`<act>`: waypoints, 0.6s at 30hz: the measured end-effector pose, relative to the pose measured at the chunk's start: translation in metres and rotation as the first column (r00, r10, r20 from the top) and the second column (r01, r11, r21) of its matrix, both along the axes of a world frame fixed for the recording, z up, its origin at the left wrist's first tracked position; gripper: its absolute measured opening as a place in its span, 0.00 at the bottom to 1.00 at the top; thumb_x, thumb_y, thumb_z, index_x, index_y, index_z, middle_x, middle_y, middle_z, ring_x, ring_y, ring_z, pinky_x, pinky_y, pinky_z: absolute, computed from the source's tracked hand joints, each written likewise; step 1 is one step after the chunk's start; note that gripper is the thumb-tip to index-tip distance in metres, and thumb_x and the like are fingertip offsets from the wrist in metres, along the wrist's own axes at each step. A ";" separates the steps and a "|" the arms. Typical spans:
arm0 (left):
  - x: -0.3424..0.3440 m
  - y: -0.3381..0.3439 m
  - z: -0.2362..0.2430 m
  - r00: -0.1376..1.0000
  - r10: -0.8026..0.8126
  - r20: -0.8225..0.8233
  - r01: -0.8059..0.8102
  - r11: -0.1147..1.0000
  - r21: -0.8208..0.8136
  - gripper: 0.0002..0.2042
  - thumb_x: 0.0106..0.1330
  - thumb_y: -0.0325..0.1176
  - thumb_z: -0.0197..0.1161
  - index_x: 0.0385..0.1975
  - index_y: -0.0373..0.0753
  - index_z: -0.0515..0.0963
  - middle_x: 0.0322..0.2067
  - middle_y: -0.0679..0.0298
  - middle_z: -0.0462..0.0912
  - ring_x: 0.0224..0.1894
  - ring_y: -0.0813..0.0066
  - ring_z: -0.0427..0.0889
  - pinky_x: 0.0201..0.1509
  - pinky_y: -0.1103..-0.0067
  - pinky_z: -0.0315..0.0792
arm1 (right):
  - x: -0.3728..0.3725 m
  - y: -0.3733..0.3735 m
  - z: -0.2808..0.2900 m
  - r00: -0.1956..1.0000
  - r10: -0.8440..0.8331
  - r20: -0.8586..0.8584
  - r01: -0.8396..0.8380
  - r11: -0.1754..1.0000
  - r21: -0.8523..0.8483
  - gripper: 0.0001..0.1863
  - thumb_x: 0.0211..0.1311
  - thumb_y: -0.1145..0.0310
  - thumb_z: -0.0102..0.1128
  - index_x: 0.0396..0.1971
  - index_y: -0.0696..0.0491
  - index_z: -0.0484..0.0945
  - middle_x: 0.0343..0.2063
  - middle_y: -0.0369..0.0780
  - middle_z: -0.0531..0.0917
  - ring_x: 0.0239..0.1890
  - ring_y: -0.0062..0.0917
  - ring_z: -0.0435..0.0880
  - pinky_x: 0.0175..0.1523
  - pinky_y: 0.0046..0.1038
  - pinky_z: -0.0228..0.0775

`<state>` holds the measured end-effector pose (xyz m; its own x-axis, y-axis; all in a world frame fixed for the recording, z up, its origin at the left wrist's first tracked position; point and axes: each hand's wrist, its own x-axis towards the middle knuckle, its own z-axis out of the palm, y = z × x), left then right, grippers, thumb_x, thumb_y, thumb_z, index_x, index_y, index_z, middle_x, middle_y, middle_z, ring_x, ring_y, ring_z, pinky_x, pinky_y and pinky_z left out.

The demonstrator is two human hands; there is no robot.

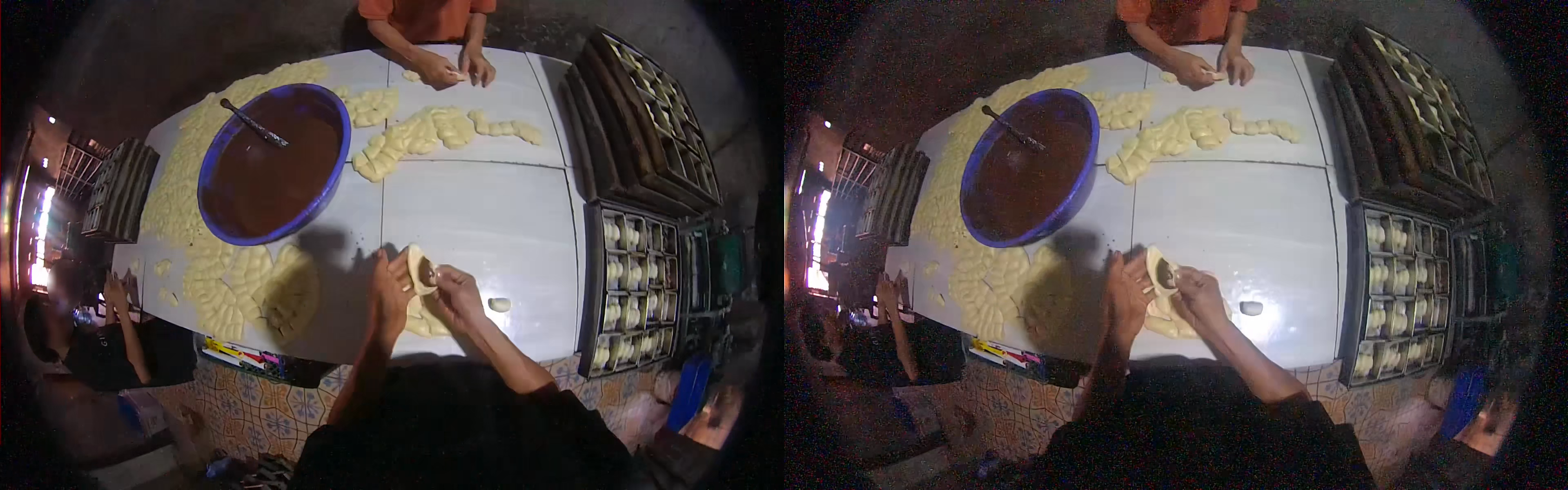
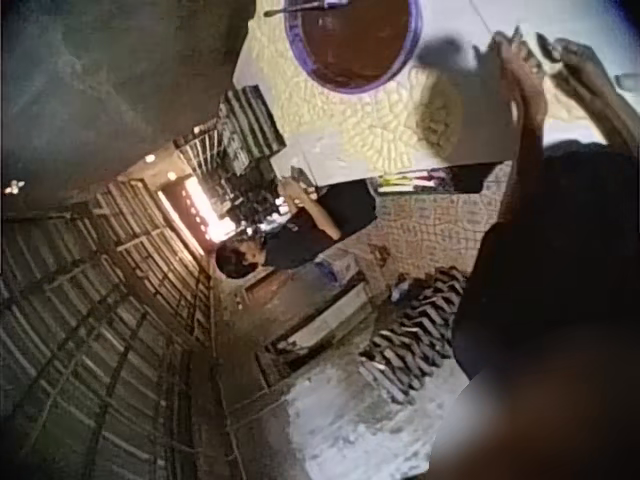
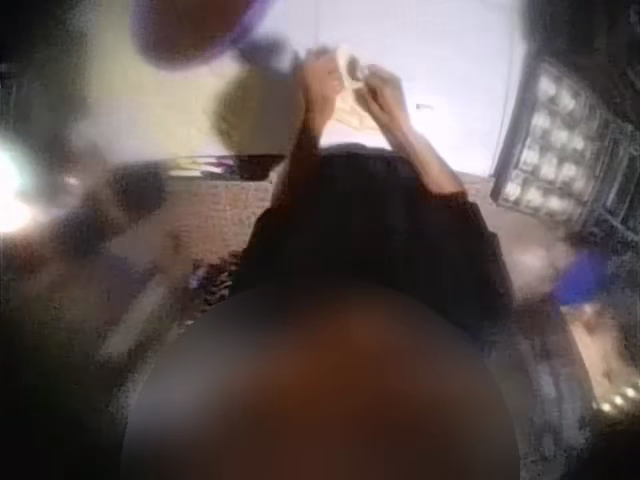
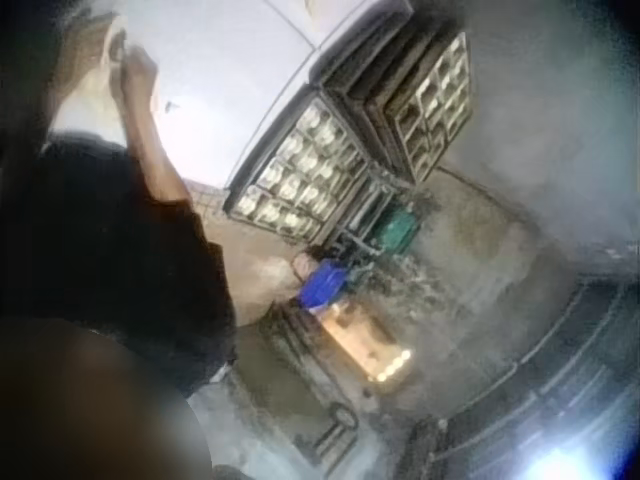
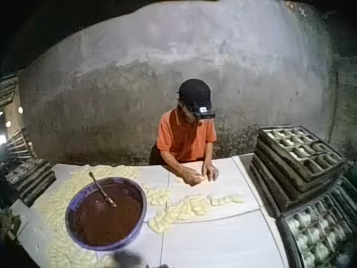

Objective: The person shapes dough pieces by hand on a table and places them into divided baking pans.

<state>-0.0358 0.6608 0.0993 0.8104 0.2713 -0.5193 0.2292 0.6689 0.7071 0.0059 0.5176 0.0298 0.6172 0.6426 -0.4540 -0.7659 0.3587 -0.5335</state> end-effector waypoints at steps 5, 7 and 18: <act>-0.033 -0.027 -0.019 0.978 -0.162 0.129 0.107 0.928 0.358 0.18 0.68 0.32 0.55 0.55 0.30 0.70 0.24 0.73 0.67 0.29 0.87 0.66 0.28 0.87 0.61 | -0.034 -0.019 0.028 0.415 0.255 0.873 0.464 0.767 -0.444 0.16 0.57 0.78 0.56 0.46 0.57 0.77 0.49 0.44 0.71 0.48 0.30 0.73 0.53 0.28 0.69; -0.040 -0.029 -0.023 0.946 -0.289 0.146 0.134 0.759 0.637 0.16 0.64 0.26 0.59 0.50 0.26 0.72 0.30 0.67 0.73 0.33 0.83 0.74 0.35 0.85 0.69 | -0.034 -0.038 0.030 0.264 0.341 0.902 0.447 0.786 -0.428 0.15 0.56 0.78 0.56 0.46 0.57 0.77 0.49 0.44 0.70 0.48 0.31 0.73 0.53 0.29 0.68; -0.066 -0.084 -0.016 0.972 -0.211 0.100 0.151 0.896 0.418 0.10 0.63 0.30 0.63 0.33 0.26 0.75 0.35 0.60 0.77 0.35 0.72 0.81 0.43 0.79 0.81 | -0.055 -0.085 0.036 0.347 0.153 0.925 0.347 0.896 -0.278 0.10 0.58 0.80 0.57 0.40 0.61 0.78 0.33 0.40 0.79 0.39 0.24 0.79 0.42 0.24 0.71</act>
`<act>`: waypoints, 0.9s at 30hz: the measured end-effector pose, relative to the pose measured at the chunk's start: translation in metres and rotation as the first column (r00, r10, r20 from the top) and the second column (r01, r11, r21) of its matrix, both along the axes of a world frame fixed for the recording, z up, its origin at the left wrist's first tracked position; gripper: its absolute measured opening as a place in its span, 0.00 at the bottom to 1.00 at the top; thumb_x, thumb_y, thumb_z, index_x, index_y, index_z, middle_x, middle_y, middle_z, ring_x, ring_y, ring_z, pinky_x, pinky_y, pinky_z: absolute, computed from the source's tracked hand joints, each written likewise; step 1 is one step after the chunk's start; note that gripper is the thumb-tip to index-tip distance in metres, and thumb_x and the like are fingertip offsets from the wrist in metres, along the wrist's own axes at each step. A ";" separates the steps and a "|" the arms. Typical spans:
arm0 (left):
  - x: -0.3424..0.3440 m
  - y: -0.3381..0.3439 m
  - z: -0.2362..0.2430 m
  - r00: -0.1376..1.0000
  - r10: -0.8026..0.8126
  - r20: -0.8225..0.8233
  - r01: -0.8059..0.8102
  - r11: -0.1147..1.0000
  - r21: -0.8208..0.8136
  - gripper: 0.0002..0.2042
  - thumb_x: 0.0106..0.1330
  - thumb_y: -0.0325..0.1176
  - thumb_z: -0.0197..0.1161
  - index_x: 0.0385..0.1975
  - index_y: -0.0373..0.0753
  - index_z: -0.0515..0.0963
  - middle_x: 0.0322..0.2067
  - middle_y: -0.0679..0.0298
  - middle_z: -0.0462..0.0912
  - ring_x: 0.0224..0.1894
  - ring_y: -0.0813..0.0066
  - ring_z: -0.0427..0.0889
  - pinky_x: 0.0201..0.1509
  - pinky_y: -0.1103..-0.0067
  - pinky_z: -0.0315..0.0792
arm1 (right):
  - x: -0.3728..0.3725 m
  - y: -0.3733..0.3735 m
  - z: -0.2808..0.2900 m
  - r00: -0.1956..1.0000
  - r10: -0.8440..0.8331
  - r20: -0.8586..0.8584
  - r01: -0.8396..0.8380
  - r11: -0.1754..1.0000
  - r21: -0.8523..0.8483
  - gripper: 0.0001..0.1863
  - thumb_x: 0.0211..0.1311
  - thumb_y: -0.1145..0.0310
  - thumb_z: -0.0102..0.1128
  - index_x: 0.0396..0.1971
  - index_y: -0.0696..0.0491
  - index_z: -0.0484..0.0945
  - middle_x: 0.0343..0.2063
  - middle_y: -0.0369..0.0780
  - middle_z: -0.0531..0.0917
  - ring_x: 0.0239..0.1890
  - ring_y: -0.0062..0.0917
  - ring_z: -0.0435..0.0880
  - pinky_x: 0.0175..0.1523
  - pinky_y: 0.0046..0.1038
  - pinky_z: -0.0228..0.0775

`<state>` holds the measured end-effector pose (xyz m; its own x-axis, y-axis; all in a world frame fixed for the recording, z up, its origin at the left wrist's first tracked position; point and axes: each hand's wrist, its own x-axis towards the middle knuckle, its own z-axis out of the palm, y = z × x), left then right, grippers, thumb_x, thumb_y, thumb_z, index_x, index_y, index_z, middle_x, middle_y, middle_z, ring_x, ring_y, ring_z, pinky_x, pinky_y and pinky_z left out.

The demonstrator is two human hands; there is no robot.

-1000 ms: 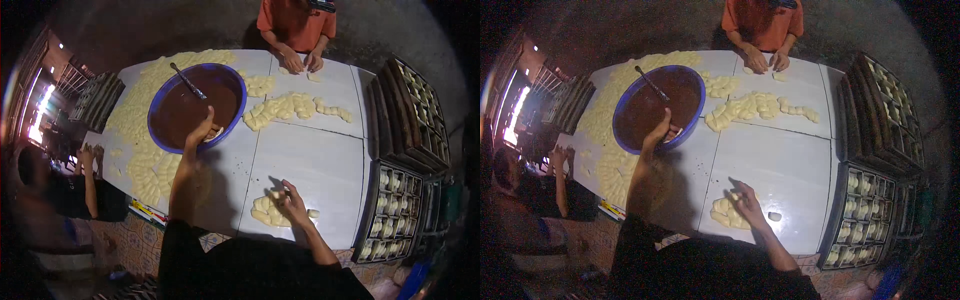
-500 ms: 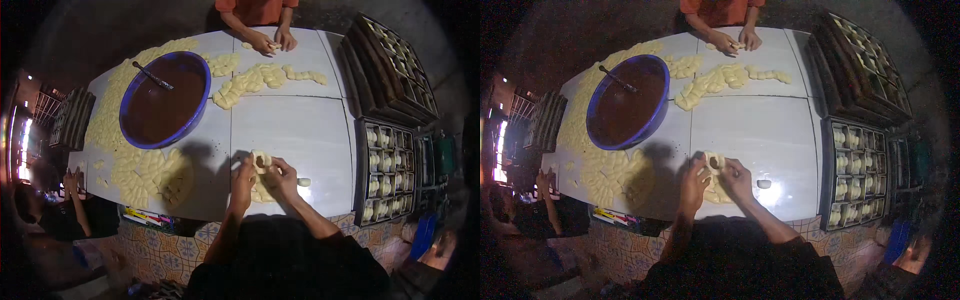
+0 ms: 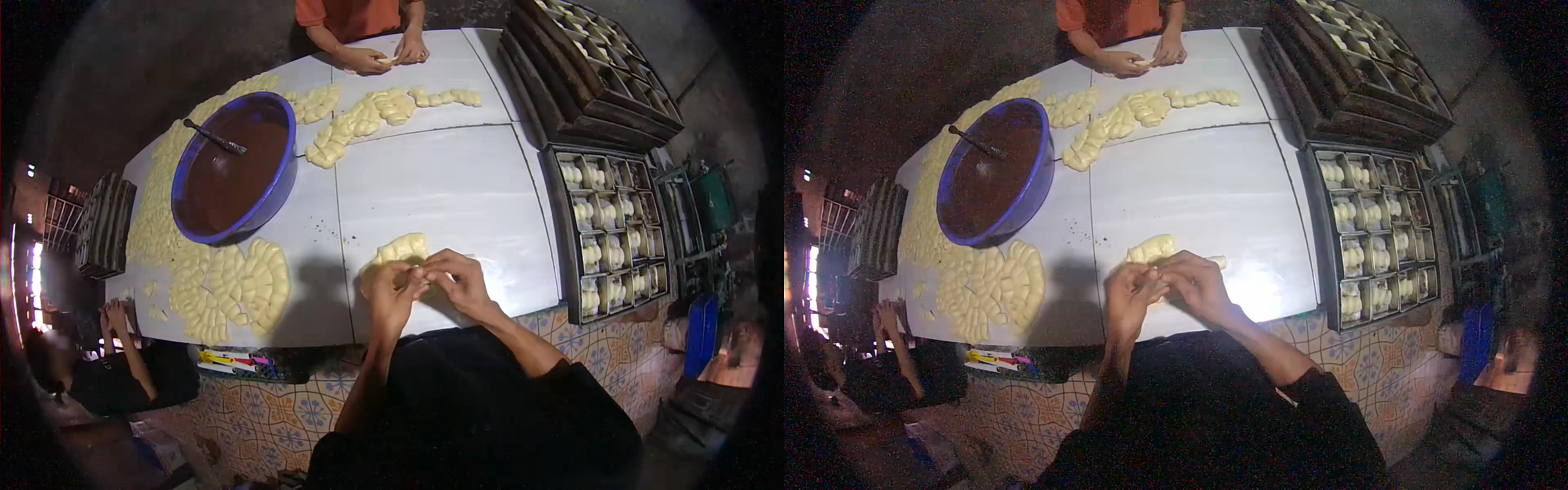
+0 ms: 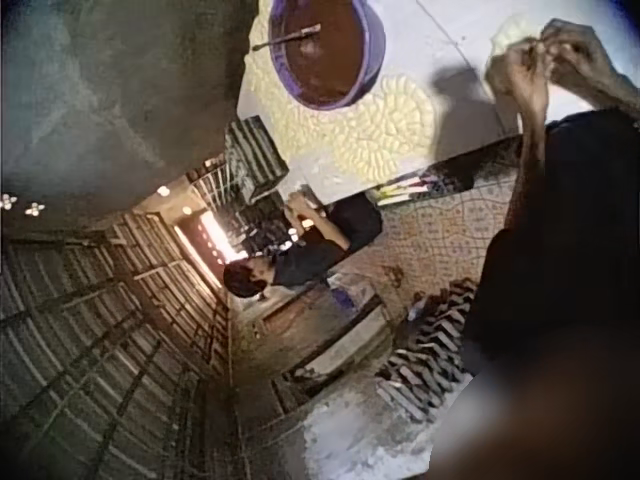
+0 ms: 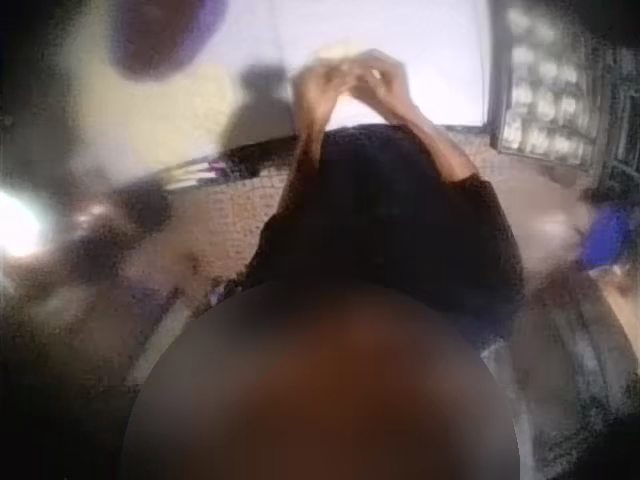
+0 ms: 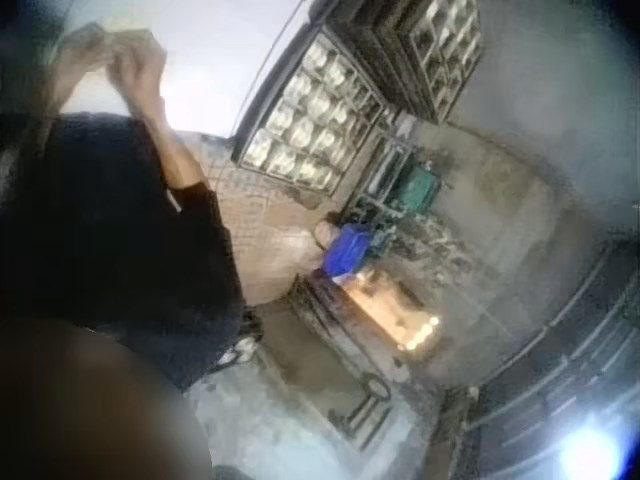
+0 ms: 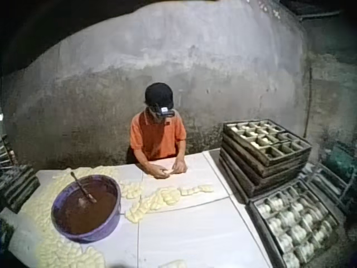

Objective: The person shapes dough pieces by hand on a table and places them into divided baking pans.

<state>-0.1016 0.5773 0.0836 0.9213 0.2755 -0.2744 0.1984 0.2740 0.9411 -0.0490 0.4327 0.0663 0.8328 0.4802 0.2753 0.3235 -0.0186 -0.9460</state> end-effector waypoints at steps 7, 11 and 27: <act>-0.013 -0.020 -0.023 0.956 -0.235 0.176 0.187 0.949 0.253 0.13 0.60 0.20 0.60 0.44 0.34 0.72 0.36 0.62 0.78 0.43 0.79 0.77 0.41 0.80 0.75 | -0.007 -0.031 -0.010 0.939 -0.013 -0.344 -0.029 0.993 -0.116 0.20 0.62 0.66 0.58 0.52 0.57 0.72 0.42 0.41 0.78 0.42 0.23 0.76 0.43 0.26 0.70; -0.024 -0.028 -0.021 0.943 -0.223 0.245 0.210 0.974 0.081 0.19 0.55 0.17 0.59 0.48 0.33 0.70 0.45 0.57 0.75 0.49 0.70 0.76 0.50 0.78 0.72 | -0.004 -0.057 -0.019 0.729 0.275 -0.627 -0.342 0.940 0.016 0.20 0.60 0.72 0.56 0.54 0.56 0.72 0.52 0.45 0.75 0.45 0.26 0.78 0.46 0.28 0.74; -0.017 -0.006 -0.061 0.955 -0.188 0.231 -0.032 0.706 0.707 0.19 0.57 0.17 0.52 0.49 0.39 0.74 0.52 0.58 0.74 0.56 0.61 0.72 0.52 0.74 0.70 | 0.024 -0.052 -0.051 0.921 -0.227 0.315 0.352 0.832 -0.429 0.13 0.54 0.75 0.56 0.40 0.57 0.81 0.48 0.50 0.76 0.49 0.44 0.75 0.53 0.38 0.69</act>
